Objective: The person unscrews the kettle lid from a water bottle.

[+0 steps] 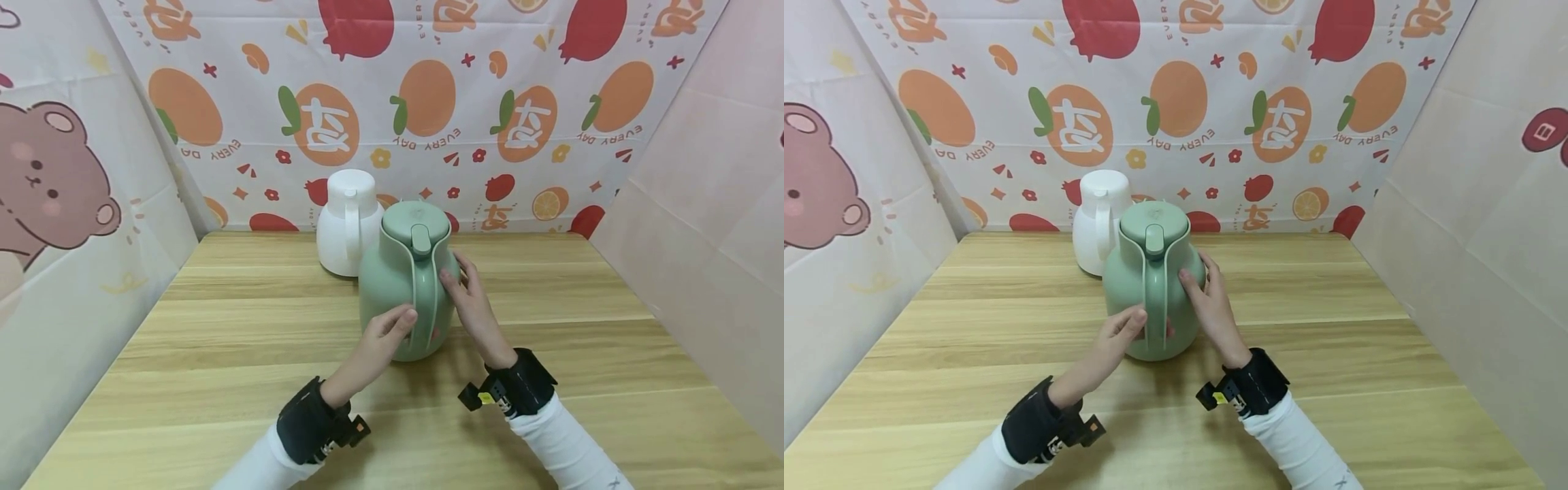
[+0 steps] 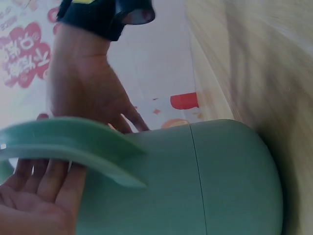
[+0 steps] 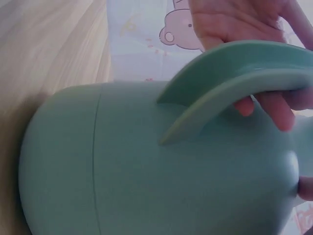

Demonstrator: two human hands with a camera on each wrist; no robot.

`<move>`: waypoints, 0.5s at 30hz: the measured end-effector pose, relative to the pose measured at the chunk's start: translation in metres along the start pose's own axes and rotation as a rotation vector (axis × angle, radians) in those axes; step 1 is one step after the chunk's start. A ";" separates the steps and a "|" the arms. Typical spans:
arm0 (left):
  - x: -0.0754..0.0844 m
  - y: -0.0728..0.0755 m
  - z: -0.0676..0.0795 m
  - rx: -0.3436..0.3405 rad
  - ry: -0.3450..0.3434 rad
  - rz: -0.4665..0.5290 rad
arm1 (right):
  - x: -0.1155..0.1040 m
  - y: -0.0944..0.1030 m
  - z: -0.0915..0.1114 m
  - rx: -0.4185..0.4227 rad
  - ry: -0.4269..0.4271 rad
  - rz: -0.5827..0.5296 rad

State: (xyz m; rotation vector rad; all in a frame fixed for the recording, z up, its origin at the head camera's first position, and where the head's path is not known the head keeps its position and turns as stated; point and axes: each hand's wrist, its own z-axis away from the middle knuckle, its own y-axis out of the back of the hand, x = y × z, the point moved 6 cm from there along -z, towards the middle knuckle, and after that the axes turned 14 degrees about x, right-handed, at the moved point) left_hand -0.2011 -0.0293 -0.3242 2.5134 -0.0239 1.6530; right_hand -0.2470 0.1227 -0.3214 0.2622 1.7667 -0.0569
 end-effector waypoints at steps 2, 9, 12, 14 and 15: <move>0.000 0.004 -0.002 0.012 0.020 0.088 | -0.002 0.002 0.001 0.064 0.042 -0.020; 0.020 0.044 -0.014 0.295 -0.185 0.117 | -0.025 0.009 0.026 0.260 0.451 -0.245; 0.040 0.058 -0.030 0.319 -0.404 0.021 | -0.031 0.001 0.037 0.149 0.541 -0.326; 0.060 0.061 -0.043 0.269 -0.542 -0.029 | -0.031 -0.008 0.041 0.028 0.511 -0.360; 0.068 0.061 -0.051 0.231 -0.604 -0.055 | -0.018 -0.015 0.037 -0.038 0.503 -0.382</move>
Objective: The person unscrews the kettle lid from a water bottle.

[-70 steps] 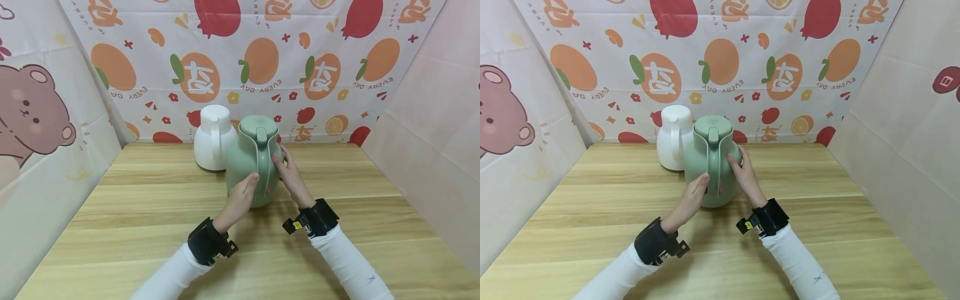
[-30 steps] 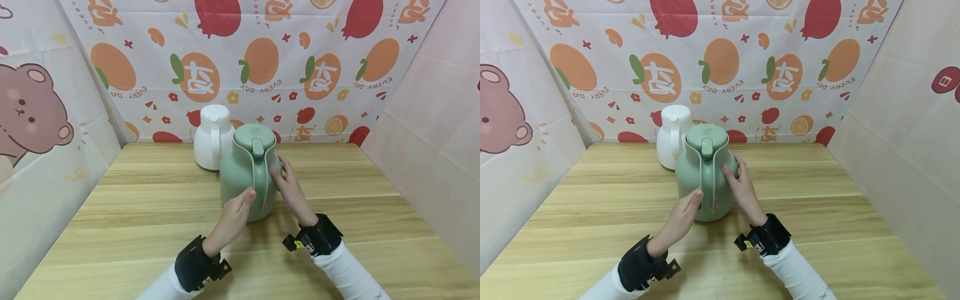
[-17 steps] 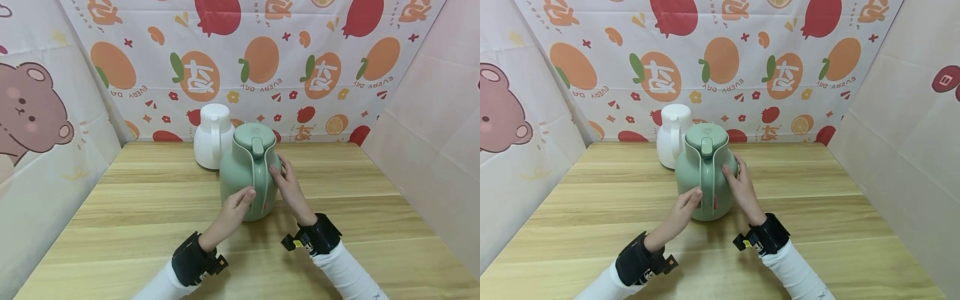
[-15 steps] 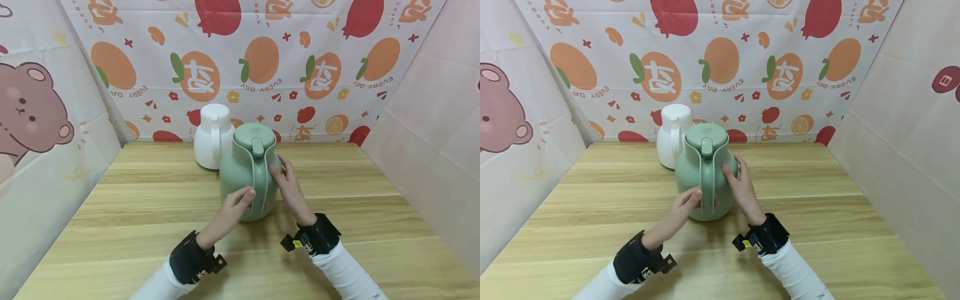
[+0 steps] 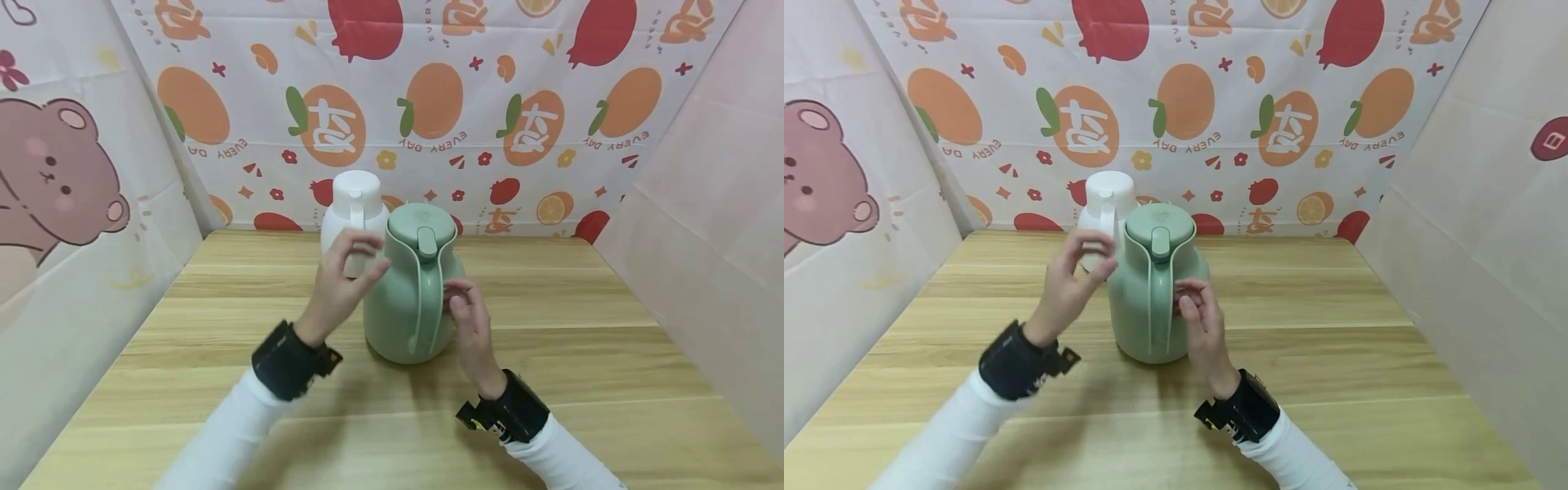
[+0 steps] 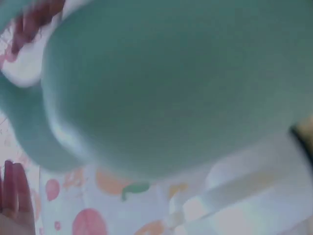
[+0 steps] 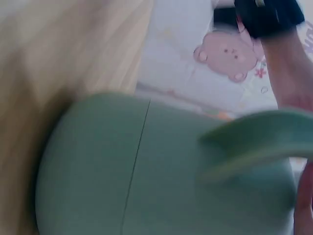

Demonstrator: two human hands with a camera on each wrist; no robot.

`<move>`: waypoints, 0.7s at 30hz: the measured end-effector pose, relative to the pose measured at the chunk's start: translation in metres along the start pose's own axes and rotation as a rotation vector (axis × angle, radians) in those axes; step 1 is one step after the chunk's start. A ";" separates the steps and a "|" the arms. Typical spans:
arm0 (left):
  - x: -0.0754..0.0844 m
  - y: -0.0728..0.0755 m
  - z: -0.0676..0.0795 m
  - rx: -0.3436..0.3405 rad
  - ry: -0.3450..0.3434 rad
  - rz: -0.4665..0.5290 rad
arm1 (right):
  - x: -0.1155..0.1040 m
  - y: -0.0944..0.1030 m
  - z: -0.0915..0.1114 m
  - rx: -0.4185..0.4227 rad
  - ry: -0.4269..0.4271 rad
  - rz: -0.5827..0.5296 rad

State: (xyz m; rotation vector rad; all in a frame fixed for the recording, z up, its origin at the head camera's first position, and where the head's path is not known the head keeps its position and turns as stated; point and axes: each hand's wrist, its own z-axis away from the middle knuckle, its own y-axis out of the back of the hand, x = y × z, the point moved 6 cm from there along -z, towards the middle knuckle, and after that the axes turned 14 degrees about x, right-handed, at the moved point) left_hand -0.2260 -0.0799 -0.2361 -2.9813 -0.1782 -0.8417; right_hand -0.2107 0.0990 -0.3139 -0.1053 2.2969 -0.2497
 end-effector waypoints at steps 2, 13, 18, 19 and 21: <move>0.001 -0.008 -0.020 -0.110 -0.097 -0.019 | 0.006 -0.008 0.002 -0.097 -0.100 -0.050; -0.030 -0.069 -0.057 -0.813 -0.199 -0.430 | -0.007 -0.047 -0.004 -0.469 -0.414 -0.330; -0.035 -0.075 -0.057 -0.915 -0.119 -0.424 | -0.003 -0.052 -0.004 -0.526 -0.443 -0.350; -0.034 -0.075 -0.058 -0.931 -0.101 -0.401 | -0.003 -0.052 -0.004 -0.532 -0.436 -0.355; -0.034 -0.076 -0.060 -0.957 -0.064 -0.355 | -0.003 -0.053 -0.005 -0.533 -0.432 -0.372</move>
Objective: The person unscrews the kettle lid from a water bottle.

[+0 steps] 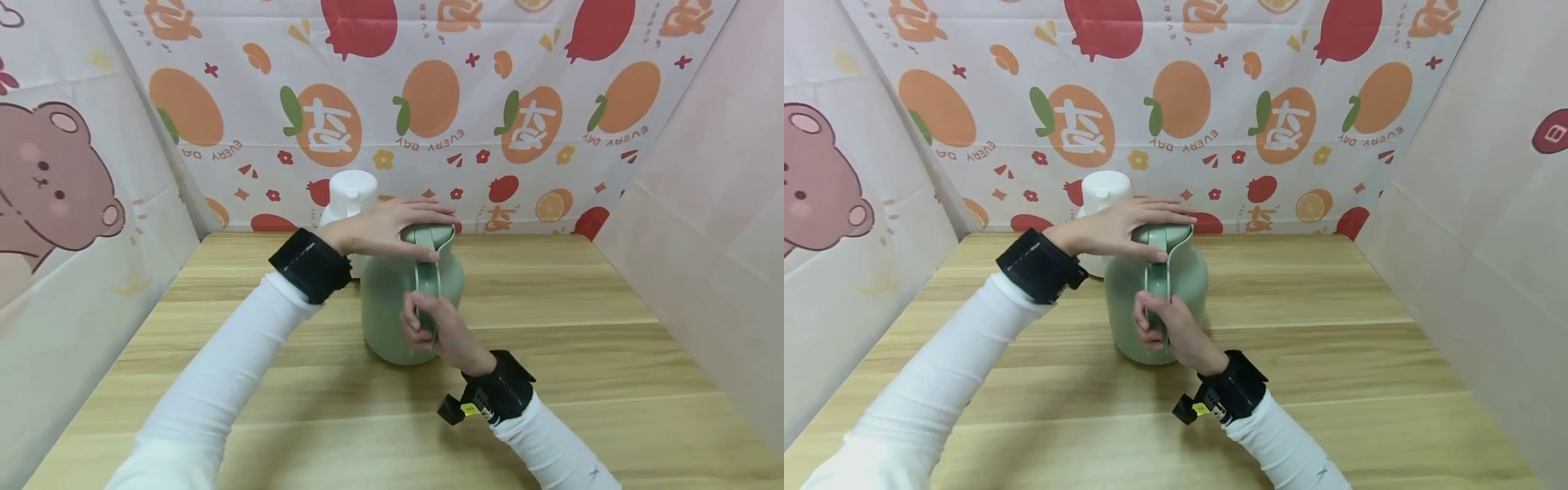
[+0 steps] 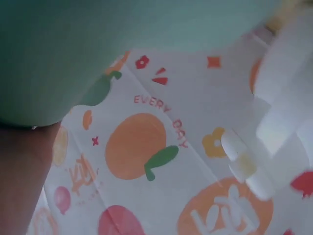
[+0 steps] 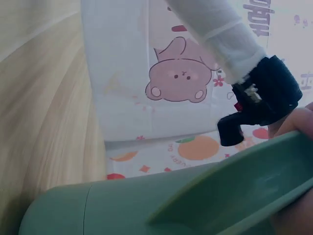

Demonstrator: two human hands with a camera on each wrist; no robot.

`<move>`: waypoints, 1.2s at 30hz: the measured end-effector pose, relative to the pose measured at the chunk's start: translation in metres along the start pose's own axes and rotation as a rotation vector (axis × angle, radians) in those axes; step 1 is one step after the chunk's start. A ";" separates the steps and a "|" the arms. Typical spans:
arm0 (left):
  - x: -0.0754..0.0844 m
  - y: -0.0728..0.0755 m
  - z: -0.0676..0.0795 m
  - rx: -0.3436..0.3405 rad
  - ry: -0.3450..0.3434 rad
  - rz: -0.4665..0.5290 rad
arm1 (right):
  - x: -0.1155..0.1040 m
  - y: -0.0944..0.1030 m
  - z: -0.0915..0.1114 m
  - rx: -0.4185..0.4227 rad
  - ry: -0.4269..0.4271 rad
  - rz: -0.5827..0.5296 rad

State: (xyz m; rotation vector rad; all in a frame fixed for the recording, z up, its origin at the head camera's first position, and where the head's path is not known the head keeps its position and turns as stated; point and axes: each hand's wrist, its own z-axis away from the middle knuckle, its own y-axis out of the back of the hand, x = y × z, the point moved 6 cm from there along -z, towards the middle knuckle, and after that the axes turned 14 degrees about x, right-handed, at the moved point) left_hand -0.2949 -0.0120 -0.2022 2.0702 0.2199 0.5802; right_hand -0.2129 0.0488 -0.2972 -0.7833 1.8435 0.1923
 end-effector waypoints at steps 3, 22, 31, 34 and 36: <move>0.001 0.002 -0.001 -0.028 0.009 0.074 | 0.000 0.000 0.000 0.003 0.011 -0.014; 0.004 0.001 -0.004 0.070 -0.018 0.106 | 0.000 0.000 0.002 0.269 0.056 0.047; 0.011 0.000 -0.006 0.093 0.101 -0.023 | -0.001 0.000 0.003 0.308 0.043 0.062; 0.013 -0.001 -0.008 0.104 0.130 -0.049 | 0.000 0.000 0.003 0.317 0.031 0.076; 0.014 -0.001 -0.008 0.112 0.150 -0.057 | 0.001 0.000 0.002 0.312 0.024 0.079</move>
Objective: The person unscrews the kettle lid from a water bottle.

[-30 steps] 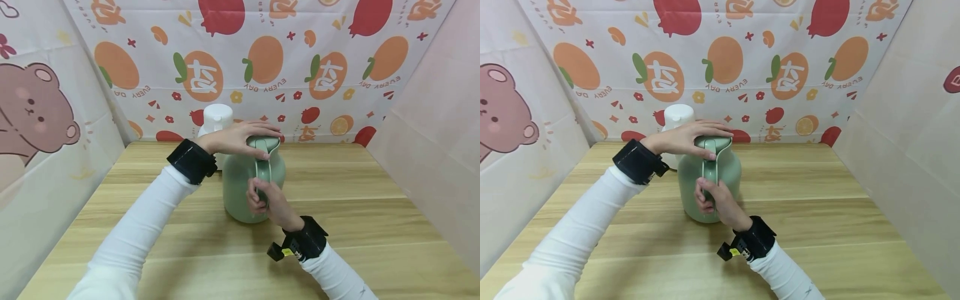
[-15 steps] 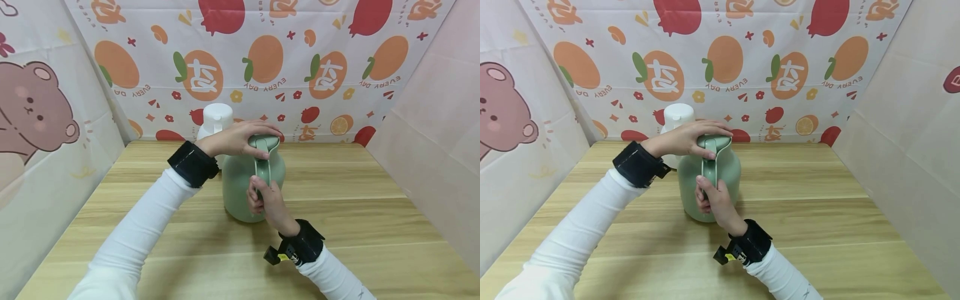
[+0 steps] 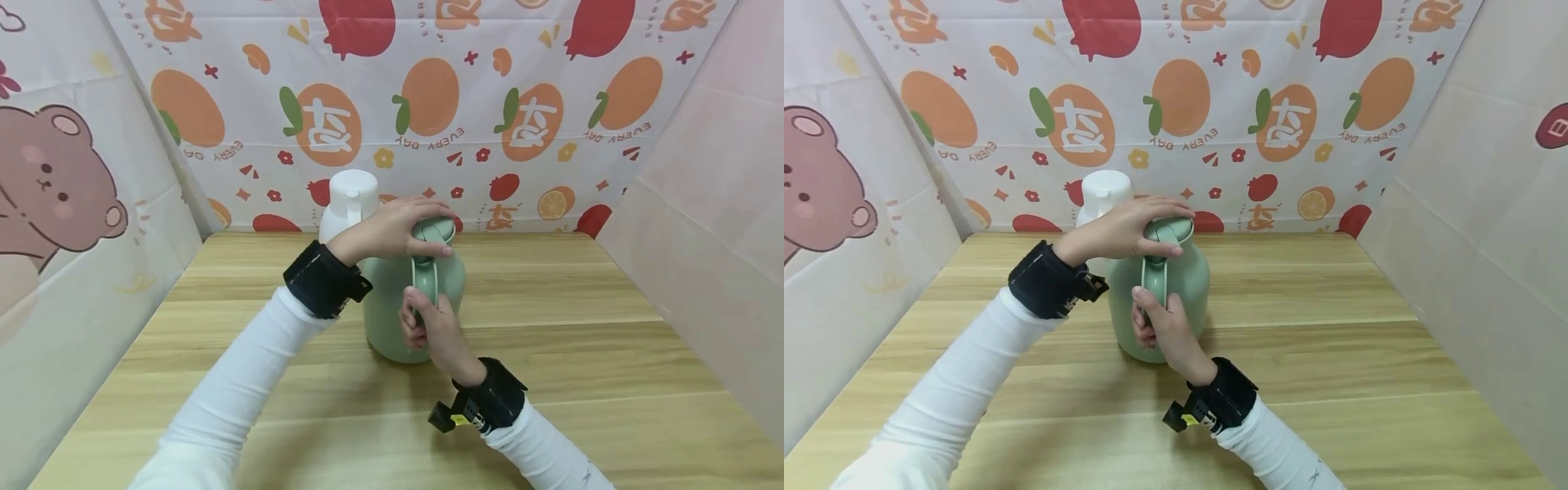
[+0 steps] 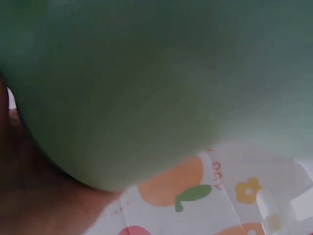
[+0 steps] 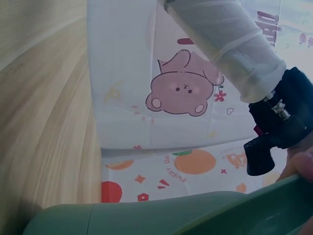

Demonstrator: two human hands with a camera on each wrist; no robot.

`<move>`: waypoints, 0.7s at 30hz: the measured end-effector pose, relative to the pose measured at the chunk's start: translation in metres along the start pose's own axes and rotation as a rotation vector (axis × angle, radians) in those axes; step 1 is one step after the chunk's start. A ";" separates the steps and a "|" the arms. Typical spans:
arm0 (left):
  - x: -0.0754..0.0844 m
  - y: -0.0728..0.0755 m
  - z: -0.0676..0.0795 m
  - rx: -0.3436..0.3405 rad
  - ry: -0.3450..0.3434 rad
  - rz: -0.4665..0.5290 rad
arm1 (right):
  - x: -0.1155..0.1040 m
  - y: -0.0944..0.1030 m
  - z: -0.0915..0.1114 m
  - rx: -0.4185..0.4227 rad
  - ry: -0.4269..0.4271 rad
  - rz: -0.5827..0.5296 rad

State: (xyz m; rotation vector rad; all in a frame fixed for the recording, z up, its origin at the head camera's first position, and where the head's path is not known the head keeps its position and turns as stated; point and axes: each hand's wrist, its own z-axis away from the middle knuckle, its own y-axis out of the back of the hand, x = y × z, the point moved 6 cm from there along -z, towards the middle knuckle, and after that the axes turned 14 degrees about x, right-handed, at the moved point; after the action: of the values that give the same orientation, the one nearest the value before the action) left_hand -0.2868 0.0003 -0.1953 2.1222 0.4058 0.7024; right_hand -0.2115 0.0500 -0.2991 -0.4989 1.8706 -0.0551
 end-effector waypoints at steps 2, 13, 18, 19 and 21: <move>0.001 0.000 -0.001 0.019 0.015 -0.003 | 0.000 0.000 0.000 -0.012 -0.003 -0.002; 0.011 0.000 0.003 0.116 0.153 -0.106 | 0.000 -0.001 -0.002 -0.098 0.007 -0.034; 0.010 0.000 0.003 0.131 0.217 -0.161 | -0.002 -0.001 -0.002 -0.117 0.015 -0.040; 0.009 0.000 0.004 0.134 0.230 -0.170 | -0.002 -0.001 -0.002 -0.118 0.015 -0.040; 0.009 0.000 0.004 0.132 0.249 -0.188 | -0.002 -0.001 -0.002 -0.123 0.013 -0.040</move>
State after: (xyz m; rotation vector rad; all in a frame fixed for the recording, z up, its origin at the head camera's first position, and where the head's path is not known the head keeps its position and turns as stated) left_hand -0.2776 0.0020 -0.1944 2.0895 0.7953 0.8523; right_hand -0.2124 0.0496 -0.2963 -0.6219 1.8846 0.0304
